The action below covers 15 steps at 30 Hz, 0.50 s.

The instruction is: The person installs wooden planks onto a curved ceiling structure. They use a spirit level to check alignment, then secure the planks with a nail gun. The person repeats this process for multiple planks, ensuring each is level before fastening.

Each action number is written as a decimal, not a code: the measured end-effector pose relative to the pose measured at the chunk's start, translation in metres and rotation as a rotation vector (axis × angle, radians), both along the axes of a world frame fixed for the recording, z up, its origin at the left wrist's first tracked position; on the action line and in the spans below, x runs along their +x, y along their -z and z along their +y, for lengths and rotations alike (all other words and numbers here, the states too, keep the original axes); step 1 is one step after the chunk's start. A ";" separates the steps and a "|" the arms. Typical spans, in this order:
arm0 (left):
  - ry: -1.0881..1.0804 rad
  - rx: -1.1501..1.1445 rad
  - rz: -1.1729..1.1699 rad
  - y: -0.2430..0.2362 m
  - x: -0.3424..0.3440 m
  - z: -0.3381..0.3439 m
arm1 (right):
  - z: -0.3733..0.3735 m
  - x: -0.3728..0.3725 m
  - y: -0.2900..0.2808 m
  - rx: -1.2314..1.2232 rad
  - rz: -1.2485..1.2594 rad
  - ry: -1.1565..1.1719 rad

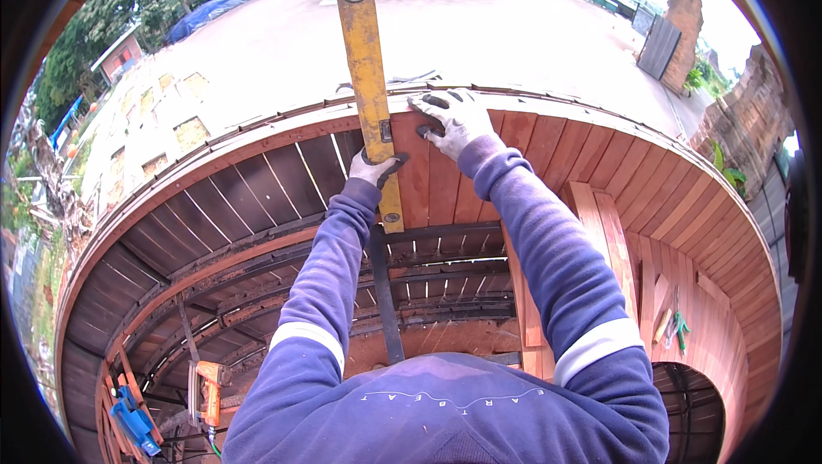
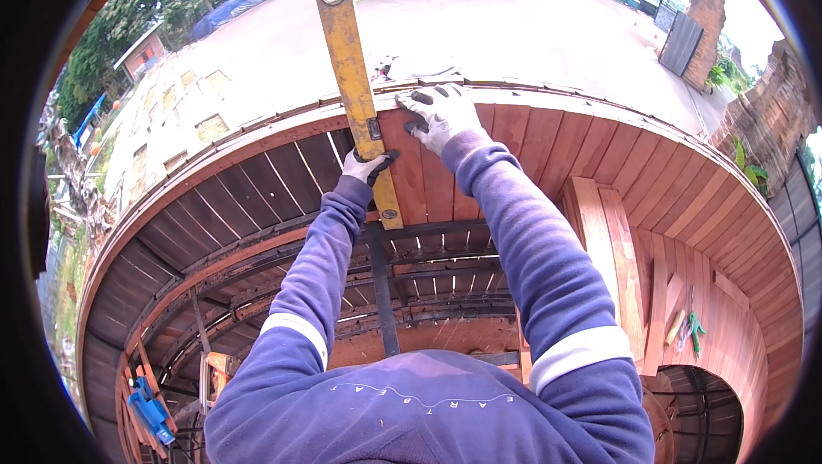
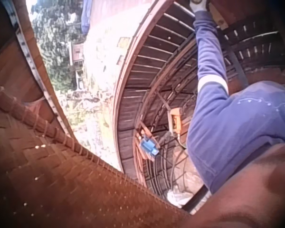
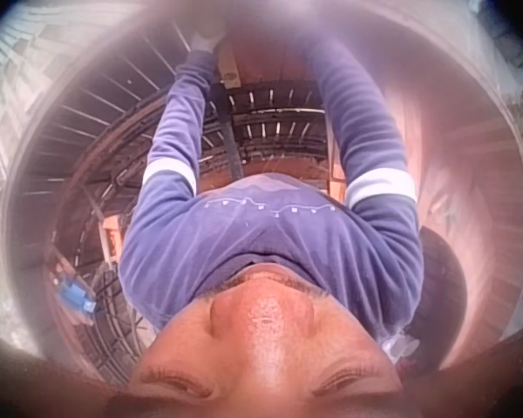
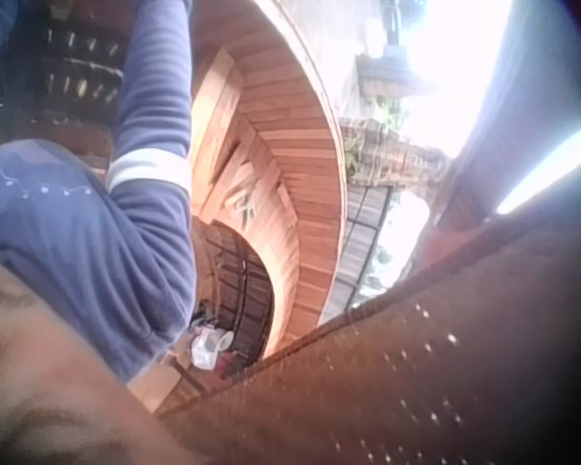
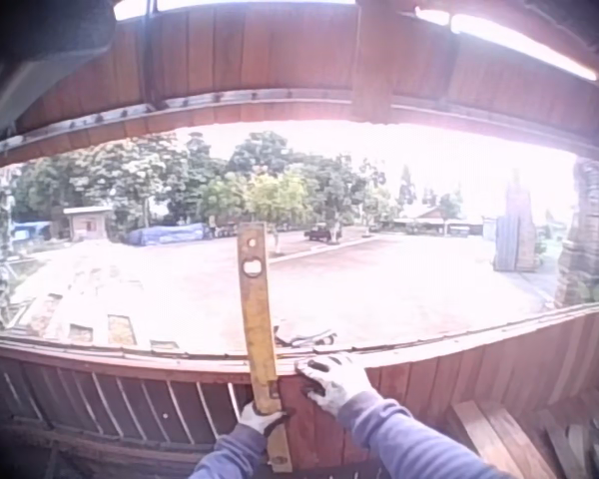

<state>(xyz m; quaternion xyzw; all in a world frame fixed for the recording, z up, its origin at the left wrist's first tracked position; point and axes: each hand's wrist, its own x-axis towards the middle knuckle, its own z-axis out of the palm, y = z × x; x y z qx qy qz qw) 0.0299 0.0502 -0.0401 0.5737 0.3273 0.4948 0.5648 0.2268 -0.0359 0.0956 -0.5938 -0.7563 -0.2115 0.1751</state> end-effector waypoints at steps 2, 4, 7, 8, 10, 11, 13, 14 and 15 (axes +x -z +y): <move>0.022 -0.014 -0.024 0.004 -0.002 0.003 | 0.002 0.000 0.002 0.008 -0.010 0.002; 0.007 -0.009 0.013 0.003 -0.002 0.003 | 0.001 -0.001 0.001 0.007 -0.012 -0.003; 0.012 -0.007 0.006 0.001 -0.004 0.001 | -0.001 -0.001 -0.002 -0.002 -0.004 -0.020; 0.018 -0.007 -0.007 0.000 -0.004 0.000 | 0.000 0.000 0.000 -0.003 -0.005 -0.022; 0.009 -0.010 0.014 -0.001 -0.003 0.001 | 0.000 0.000 0.000 0.003 -0.003 -0.019; 0.005 -0.011 0.024 -0.001 -0.002 0.000 | -0.001 0.001 -0.001 0.010 0.001 -0.018; -0.002 -0.022 0.029 -0.003 -0.001 -0.001 | 0.000 0.001 0.001 0.021 0.001 -0.016; -0.004 -0.027 0.032 -0.004 -0.001 -0.002 | 0.001 0.002 0.002 0.026 -0.004 -0.014; -0.001 -0.032 0.024 -0.005 -0.001 -0.003 | 0.002 0.001 0.002 0.031 -0.009 -0.014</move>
